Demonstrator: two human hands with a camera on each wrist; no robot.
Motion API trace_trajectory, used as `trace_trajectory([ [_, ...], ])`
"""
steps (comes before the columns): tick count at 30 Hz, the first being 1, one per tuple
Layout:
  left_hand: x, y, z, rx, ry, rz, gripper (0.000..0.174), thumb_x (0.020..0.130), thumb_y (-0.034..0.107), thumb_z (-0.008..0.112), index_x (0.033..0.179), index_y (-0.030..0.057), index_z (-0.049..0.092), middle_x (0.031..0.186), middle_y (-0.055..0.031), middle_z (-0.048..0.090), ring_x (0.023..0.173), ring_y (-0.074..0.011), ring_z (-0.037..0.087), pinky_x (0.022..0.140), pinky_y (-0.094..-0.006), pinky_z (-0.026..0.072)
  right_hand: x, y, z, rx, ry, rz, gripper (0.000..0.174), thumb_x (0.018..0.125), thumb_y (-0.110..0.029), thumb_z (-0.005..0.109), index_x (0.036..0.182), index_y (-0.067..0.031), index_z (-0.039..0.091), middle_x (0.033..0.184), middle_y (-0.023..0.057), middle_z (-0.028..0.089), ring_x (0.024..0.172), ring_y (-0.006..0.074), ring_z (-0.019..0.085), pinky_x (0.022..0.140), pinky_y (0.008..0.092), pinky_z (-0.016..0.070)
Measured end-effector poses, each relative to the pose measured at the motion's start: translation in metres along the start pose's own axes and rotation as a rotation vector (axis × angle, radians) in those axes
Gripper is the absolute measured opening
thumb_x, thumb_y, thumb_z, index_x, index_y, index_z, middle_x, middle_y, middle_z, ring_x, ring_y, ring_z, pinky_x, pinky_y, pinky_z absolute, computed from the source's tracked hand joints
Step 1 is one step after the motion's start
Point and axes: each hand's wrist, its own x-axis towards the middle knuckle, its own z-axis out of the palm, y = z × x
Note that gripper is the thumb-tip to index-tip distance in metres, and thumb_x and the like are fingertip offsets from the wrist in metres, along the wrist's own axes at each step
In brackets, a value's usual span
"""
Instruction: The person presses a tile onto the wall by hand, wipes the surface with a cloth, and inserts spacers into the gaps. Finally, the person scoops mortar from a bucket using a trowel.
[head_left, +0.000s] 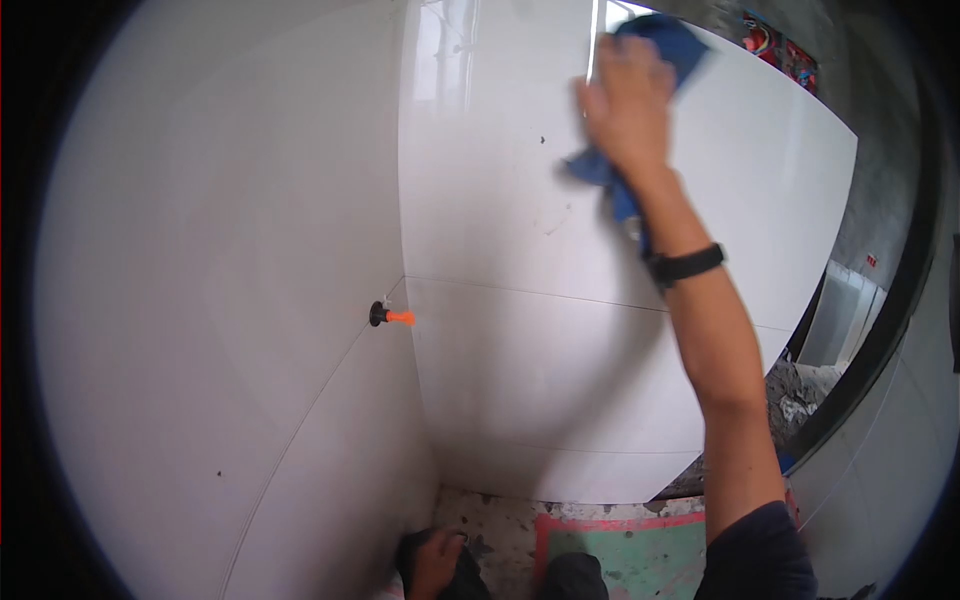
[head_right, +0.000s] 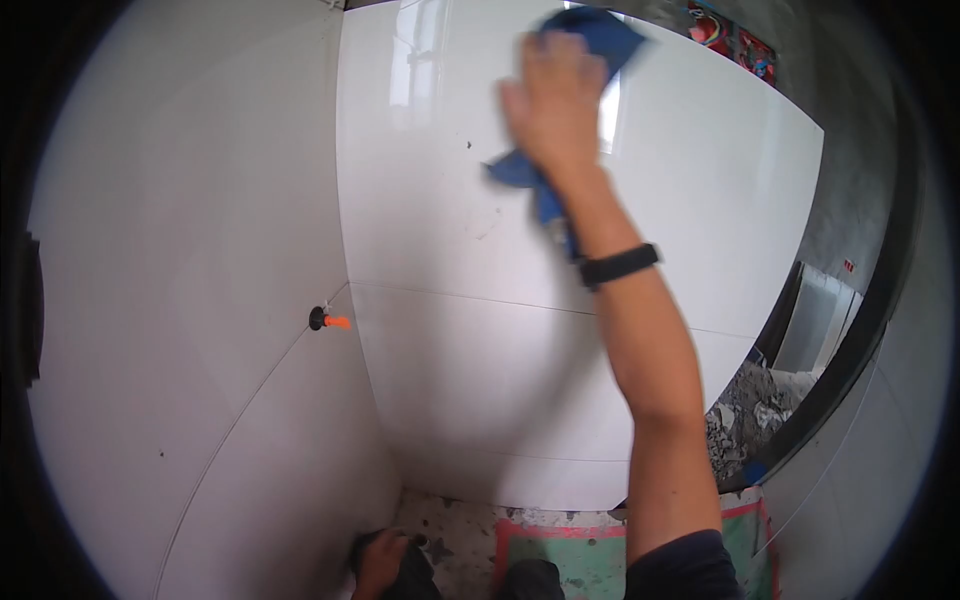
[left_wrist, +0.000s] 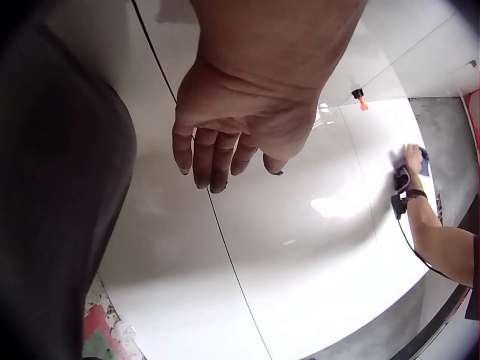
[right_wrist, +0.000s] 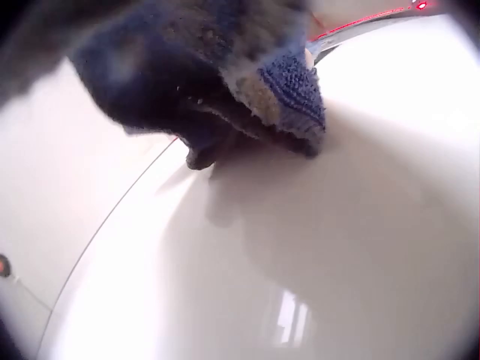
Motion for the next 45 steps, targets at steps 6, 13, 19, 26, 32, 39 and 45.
trace_trajectory([
  [6,-0.004,0.012,0.0,0.114,-0.102,0.094,0.055,0.1,0.043,0.054,0.131,-0.0017,0.059,0.133,-0.0249,0.06,0.126,-0.0392,0.055,0.106,-0.0425,0.0417,-0.16,-0.12,-0.034,0.504,-0.544,-0.578,0.047,0.088,-0.025,0.06,0.13,-0.0052,0.06,0.133,0.0118,0.057,0.132,0.0317,0.046,0.114,0.0452,0.0339],
  [13,-0.032,-0.036,-0.023,0.029,-0.021,0.07,0.057,0.1,0.043,0.054,0.137,-0.0001,0.055,0.138,-0.0224,0.057,0.131,-0.0361,0.051,0.11,-0.0417,0.0383,-0.058,0.063,-0.059,0.118,-0.213,0.121,0.056,0.088,-0.019,0.059,0.14,-0.0006,0.049,0.134,0.0276,0.052,0.131,0.0463,0.042,0.114,0.0581,0.025],
  [19,-0.028,0.003,-0.018,0.17,-0.111,-0.046,0.06,0.1,0.045,0.053,0.142,0.0019,0.051,0.142,-0.0222,0.053,0.132,-0.037,0.05,0.11,-0.0438,0.038,-0.008,0.001,-0.004,0.079,-0.033,-0.072,0.051,0.093,-0.019,0.052,0.141,-0.0014,0.048,0.144,0.0216,0.048,0.139,0.0412,0.038,0.118,0.0579,0.0221],
  [26,-0.039,0.0,-0.007,0.227,0.047,0.135,0.046,0.095,0.032,0.062,0.123,-0.0041,0.062,0.116,-0.0266,0.067,0.109,-0.0412,0.064,0.095,-0.0429,0.0484,-0.337,-0.069,-0.14,0.548,-0.864,-0.825,0.031,0.089,-0.016,0.057,0.118,-0.0161,0.068,0.134,0.0018,0.058,0.123,0.0225,0.055,0.114,0.0355,0.0358],
  [32,-0.005,-0.073,0.013,0.025,-0.088,0.06,0.034,0.098,0.013,0.053,0.128,-0.0016,0.06,0.106,-0.0199,0.069,0.097,-0.0309,0.067,0.09,-0.0385,0.0506,-0.56,-0.008,-0.462,0.135,-1.198,0.942,0.037,0.08,-0.004,0.056,0.113,-0.0123,0.068,0.105,0.0137,0.068,0.098,0.0346,0.066,0.082,0.0464,0.0532],
  [39,0.016,-0.002,0.044,0.704,-0.225,0.047,0.036,0.098,0.014,0.052,0.13,-0.0003,0.059,0.106,-0.0196,0.068,0.096,-0.0261,0.066,0.088,-0.0363,0.0499,-0.621,-0.038,-0.693,-0.466,-1.609,1.58,0.055,0.091,-0.027,0.059,0.143,-0.0139,0.046,0.118,0.0217,0.067,0.106,0.034,0.067,0.091,0.0466,0.0517],
  [45,0.036,-0.009,0.029,0.944,-0.607,0.093,0.065,0.099,0.046,0.054,0.146,0.0022,0.046,0.147,-0.0238,0.048,0.134,-0.0387,0.048,0.11,-0.0452,0.0379,-0.602,-0.124,-0.74,0.265,-0.863,2.358,0.073,0.102,-0.061,0.037,0.141,-0.0009,0.051,0.141,0.0205,0.054,0.131,0.0315,0.051,0.107,0.0407,0.041],
])
